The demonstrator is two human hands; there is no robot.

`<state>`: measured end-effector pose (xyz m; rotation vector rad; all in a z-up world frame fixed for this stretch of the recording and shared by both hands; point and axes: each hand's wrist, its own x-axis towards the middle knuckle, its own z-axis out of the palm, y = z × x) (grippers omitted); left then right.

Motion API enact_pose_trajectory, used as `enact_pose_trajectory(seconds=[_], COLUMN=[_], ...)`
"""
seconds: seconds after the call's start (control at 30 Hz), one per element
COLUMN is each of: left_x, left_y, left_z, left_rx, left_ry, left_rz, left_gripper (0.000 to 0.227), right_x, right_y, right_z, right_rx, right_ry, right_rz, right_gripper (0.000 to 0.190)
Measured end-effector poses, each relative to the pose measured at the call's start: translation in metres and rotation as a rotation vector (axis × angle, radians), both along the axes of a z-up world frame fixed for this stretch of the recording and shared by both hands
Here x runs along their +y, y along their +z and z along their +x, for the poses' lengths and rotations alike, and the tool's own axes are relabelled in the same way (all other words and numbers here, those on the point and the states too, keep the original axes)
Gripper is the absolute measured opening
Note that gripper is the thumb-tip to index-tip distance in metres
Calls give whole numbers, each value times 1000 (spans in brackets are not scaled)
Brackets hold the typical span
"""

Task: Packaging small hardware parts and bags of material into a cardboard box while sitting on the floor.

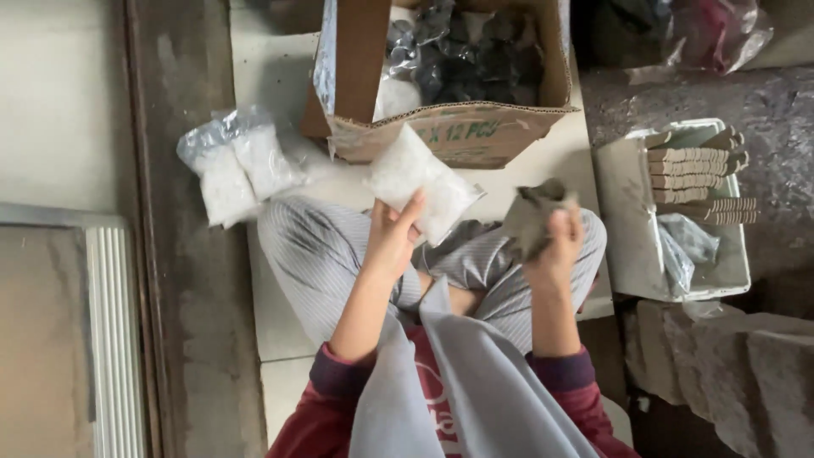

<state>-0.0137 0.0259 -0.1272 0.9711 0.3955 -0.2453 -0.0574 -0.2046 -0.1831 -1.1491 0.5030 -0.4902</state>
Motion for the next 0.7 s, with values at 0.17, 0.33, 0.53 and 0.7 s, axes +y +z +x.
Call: enact_pose_trajectory(seconds=[0.17,0.33,0.53,0.7], left_x=[-7,-24,-41,-47], left_y=[28,-3,16,10], left_z=[-11,-24,-36,-53], left_rx=[-51,-109,-187,-197], left_ry=[5,-15,82,214], left_rz=[82,-76,-108,23], left_gripper=[68,71,44,48], right_x=[16,30,84,88], right_y=[77,81,101,125], right_z=[-7,-2,19,28], right_rx=[-353,-557,-494,-236], right_ry=[70,288,399,223], right_rz=[-54,-568,-1522,-1063], right_gripper=[39,43,33,34])
